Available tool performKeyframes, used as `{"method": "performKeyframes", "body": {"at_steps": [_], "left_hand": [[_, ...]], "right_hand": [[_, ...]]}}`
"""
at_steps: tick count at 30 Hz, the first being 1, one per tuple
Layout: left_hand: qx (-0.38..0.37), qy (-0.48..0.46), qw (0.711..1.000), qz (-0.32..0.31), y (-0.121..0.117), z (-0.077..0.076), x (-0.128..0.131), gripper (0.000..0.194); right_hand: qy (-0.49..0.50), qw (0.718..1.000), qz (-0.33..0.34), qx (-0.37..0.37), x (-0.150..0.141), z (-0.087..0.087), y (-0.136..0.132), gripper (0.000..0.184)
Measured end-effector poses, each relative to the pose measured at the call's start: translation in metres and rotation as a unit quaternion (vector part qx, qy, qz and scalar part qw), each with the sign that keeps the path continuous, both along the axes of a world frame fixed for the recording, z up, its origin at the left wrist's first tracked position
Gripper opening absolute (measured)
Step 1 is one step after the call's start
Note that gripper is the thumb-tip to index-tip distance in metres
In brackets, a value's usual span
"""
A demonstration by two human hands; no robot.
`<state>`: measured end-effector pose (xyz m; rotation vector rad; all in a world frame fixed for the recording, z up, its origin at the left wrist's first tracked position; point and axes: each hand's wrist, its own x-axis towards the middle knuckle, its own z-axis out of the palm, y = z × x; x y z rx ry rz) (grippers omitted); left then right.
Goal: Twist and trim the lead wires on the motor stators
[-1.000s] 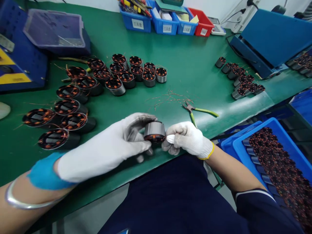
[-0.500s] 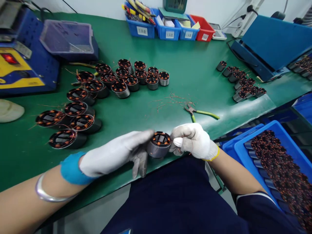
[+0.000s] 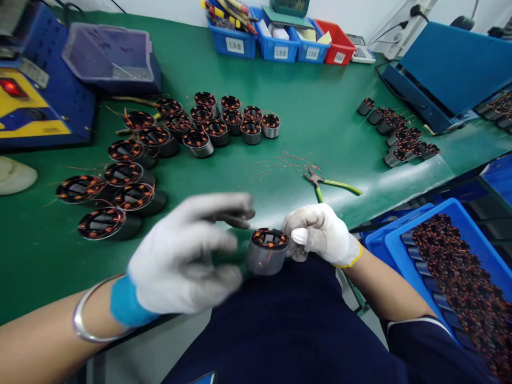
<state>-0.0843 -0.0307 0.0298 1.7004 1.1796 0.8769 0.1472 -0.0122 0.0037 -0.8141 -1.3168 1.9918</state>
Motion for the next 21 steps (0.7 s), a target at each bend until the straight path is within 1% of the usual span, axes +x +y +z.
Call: {"method": "performKeyframes", "body": {"at_steps": [1, 2, 3, 4, 5, 6, 7, 9, 10, 11, 12, 13, 14, 15, 16, 17, 18, 19, 20, 21], "left_hand": [[-0.07, -0.043, 0.996, 0.036, 0.002, -0.001, 0.002, 0.03], [-0.191, -0.069, 0.979, -0.006, 0.004, -0.002, 0.004, 0.039], [-0.305, -0.09, 0.946, -0.068, 0.006, -0.002, 0.006, 0.05], [-0.38, -0.094, 0.913, -0.115, 0.008, -0.001, 0.009, 0.056], [-0.425, -0.087, 0.888, -0.155, 0.009, 0.0, 0.011, 0.058], [-0.426, -0.082, 0.886, -0.162, 0.009, 0.003, 0.013, 0.054], [-0.397, -0.082, 0.903, -0.143, 0.008, 0.006, 0.015, 0.046], [-0.311, -0.107, 0.942, -0.073, 0.006, 0.011, 0.016, 0.037], [-0.269, -0.137, 0.953, -0.033, 0.004, 0.013, 0.016, 0.031], [-0.234, -0.175, 0.956, 0.006, 0.002, 0.014, 0.016, 0.022], [-0.209, -0.218, 0.952, 0.043, 0.001, 0.014, 0.015, 0.02], [-0.199, -0.252, 0.945, 0.069, 0.0, 0.013, 0.015, 0.025], [-0.21, -0.267, 0.938, 0.067, 0.0, 0.012, 0.014, 0.027], [-0.237, -0.258, 0.936, 0.037, 0.0, 0.01, 0.014, 0.024], [-0.272, -0.217, 0.937, -0.018, 0.001, 0.009, 0.014, 0.022], [-0.291, -0.149, 0.942, -0.08, 0.002, 0.006, 0.015, 0.025], [-0.274, -0.067, 0.951, -0.125, 0.003, 0.004, 0.015, 0.03], [-0.215, 0.012, 0.966, -0.143, 0.004, 0.001, 0.015, 0.032], [-0.116, 0.076, 0.982, -0.13, 0.005, -0.003, 0.015, 0.032], [0.0, 0.123, 0.987, -0.1, 0.006, -0.007, 0.014, 0.031]], "right_hand": [[-0.006, 1.0, -0.004, 0.02, 0.0, 0.002, 0.0, 0.031], [-0.013, 0.999, -0.011, 0.037, -0.001, 0.003, 0.0, 0.031], [-0.018, 0.998, -0.02, 0.049, -0.001, 0.004, 0.001, 0.03], [-0.023, 0.998, -0.029, 0.054, -0.002, 0.004, 0.001, 0.03], [-0.028, 0.997, -0.037, 0.054, -0.002, 0.004, 0.002, 0.03], [-0.034, 0.997, -0.04, 0.048, -0.002, 0.004, 0.003, 0.03], [-0.037, 0.998, -0.038, 0.038, -0.002, 0.003, 0.003, 0.031], [-0.04, 0.999, -0.025, 0.005, -0.001, 0.001, 0.002, 0.033], [-0.036, 0.999, -0.016, -0.013, -0.002, -0.001, 0.002, 0.033], [-0.033, 0.999, -0.007, -0.03, -0.002, -0.002, 0.001, 0.034], [-0.03, 0.999, 0.0, -0.042, -0.003, -0.003, 0.0, 0.034], [-0.029, 0.998, 0.006, -0.046, -0.003, -0.003, 0.0, 0.034], [-0.035, 0.999, 0.012, -0.039, -0.004, -0.003, -0.001, 0.033], [-0.044, 0.999, 0.016, -0.02, -0.004, -0.003, -0.001, 0.032], [-0.06, 0.998, 0.018, 0.005, -0.005, -0.002, -0.001, 0.03], [-0.077, 0.996, 0.018, 0.032, -0.005, -0.001, -0.001, 0.028], [-0.093, 0.994, 0.018, 0.055, -0.005, 0.0, 0.0, 0.027], [-0.105, 0.992, 0.015, 0.066, -0.006, 0.001, 0.001, 0.026], [-0.11, 0.992, 0.011, 0.061, -0.006, 0.002, 0.002, 0.027], [-0.104, 0.994, 0.005, 0.044, -0.008, 0.002, 0.003, 0.028]]}}
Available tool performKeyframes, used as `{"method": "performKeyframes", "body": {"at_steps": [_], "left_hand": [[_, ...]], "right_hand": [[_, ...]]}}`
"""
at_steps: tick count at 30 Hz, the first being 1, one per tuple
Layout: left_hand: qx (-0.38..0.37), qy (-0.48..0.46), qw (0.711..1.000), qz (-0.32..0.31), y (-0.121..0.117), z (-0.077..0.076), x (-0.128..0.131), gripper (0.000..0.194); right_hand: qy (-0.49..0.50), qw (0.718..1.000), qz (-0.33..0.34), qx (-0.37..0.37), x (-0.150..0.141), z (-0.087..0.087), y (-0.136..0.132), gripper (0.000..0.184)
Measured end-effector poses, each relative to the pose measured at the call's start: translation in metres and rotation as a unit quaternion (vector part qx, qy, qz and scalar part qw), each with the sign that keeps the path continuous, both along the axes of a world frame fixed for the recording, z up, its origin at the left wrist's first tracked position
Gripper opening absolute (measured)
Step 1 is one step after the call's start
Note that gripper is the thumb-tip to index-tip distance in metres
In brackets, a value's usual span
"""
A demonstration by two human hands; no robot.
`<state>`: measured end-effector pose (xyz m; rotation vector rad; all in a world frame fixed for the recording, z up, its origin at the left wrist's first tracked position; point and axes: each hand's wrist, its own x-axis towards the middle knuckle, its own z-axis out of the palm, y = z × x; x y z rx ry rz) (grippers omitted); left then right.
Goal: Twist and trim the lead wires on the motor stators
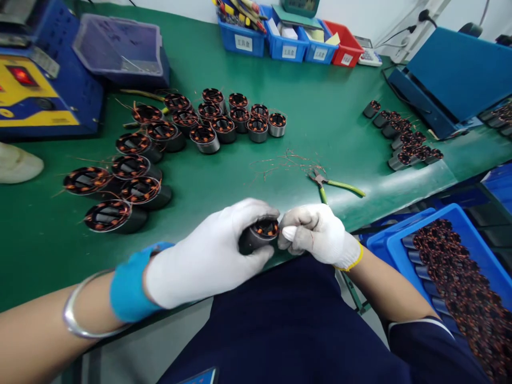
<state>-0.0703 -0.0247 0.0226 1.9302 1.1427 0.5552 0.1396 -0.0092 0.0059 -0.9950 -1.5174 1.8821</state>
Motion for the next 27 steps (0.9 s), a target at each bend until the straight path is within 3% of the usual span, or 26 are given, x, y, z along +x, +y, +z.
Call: {"method": "performKeyframes", "body": {"at_steps": [2, 3, 5, 7, 9, 11, 13, 15, 17, 18, 22, 26, 27], "left_hand": [[0.198, 0.034, 0.979, 0.013, 0.001, -0.009, -0.002, 0.031], [0.26, 0.042, 0.965, 0.005, 0.001, -0.014, -0.004, 0.032], [0.329, 0.045, 0.943, -0.009, 0.001, -0.021, -0.007, 0.038], [0.353, 0.039, 0.935, 0.002, 0.0, -0.025, -0.008, 0.044], [0.336, 0.041, 0.94, 0.028, 0.0, -0.027, -0.008, 0.046], [0.306, 0.046, 0.95, 0.046, 0.001, -0.026, -0.007, 0.044], [0.29, 0.046, 0.955, 0.048, 0.002, -0.024, -0.006, 0.042], [0.281, 0.05, 0.957, 0.052, 0.002, -0.023, -0.004, 0.04], [0.267, 0.066, 0.96, 0.058, 0.0, -0.022, -0.002, 0.038], [0.259, 0.076, 0.961, 0.06, 0.0, -0.022, -0.001, 0.036], [0.229, 0.102, 0.964, 0.082, -0.002, -0.026, 0.002, 0.024], [0.174, 0.168, 0.962, 0.129, 0.004, -0.032, 0.004, 0.026], [0.16, 0.194, 0.958, 0.137, 0.007, -0.031, 0.004, 0.029]], "right_hand": [[0.035, 0.998, -0.016, -0.049, -0.003, -0.002, 0.001, 0.031], [0.053, 0.996, -0.021, -0.07, -0.004, -0.004, 0.002, 0.033], [0.061, 0.995, -0.019, -0.082, -0.005, -0.007, 0.002, 0.035], [0.027, 0.999, -0.014, -0.037, -0.001, -0.007, 0.003, 0.038], [-0.022, 0.994, -0.024, 0.1, 0.006, -0.003, 0.005, 0.046], [-0.084, 0.946, -0.039, 0.31, 0.013, 0.006, 0.008, 0.063], [-0.173, 0.846, -0.033, 0.503, 0.015, 0.017, 0.01, 0.068], [-0.285, 0.743, 0.015, 0.606, 0.01, 0.026, 0.01, 0.044], [-0.369, 0.687, 0.078, 0.621, 0.002, 0.032, 0.011, 0.022], [-0.394, 0.681, 0.104, 0.609, -0.002, 0.033, 0.011, 0.025], [-0.408, 0.718, 0.115, 0.552, 0.003, 0.03, 0.022, 0.028], [-0.451, 0.684, 0.099, 0.565, 0.051, 0.022, 0.041, 0.021], [-0.463, 0.684, 0.09, 0.557, 0.066, 0.018, 0.044, 0.028]]}}
